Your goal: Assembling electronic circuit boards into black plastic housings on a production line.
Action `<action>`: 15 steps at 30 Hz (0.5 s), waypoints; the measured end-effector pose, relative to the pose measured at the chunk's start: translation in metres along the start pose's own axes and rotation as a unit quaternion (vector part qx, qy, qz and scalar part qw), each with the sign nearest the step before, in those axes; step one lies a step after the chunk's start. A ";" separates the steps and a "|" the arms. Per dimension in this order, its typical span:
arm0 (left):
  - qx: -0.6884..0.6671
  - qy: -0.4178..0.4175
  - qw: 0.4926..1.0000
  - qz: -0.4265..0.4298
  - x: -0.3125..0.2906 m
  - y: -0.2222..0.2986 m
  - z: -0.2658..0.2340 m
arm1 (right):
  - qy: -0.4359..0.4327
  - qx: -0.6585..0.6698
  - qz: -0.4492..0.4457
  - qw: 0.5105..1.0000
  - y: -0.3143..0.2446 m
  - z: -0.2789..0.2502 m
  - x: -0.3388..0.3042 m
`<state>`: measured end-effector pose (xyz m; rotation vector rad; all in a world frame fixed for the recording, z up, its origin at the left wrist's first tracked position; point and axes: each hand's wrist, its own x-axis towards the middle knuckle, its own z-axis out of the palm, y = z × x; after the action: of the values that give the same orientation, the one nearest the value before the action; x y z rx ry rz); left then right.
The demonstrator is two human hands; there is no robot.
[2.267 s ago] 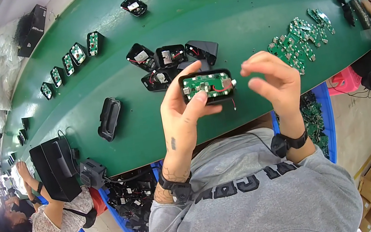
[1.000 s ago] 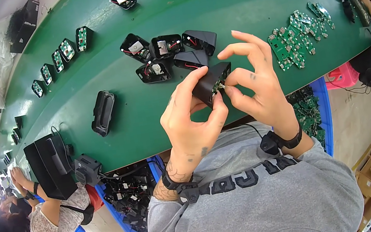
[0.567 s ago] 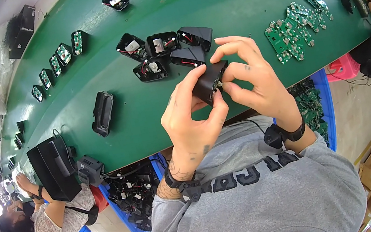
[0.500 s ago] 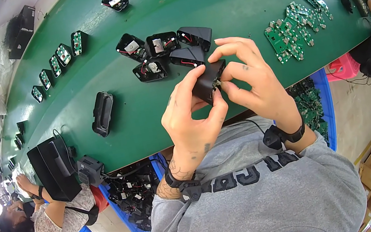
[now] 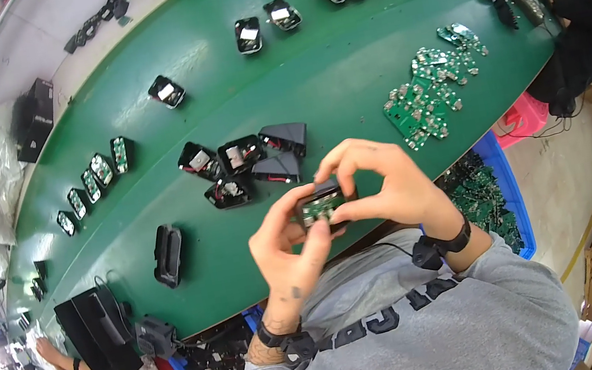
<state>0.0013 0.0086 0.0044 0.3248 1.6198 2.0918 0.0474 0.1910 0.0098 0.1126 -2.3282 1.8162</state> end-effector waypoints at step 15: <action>0.010 -0.077 0.989 -0.125 0.028 0.013 -0.032 | 0.005 -0.267 -0.300 0.916 -0.006 -0.005 0.008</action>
<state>-0.0406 -0.0074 0.0052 0.2677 1.5067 1.8193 0.0415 0.1949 0.0182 0.6479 -2.3289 0.8661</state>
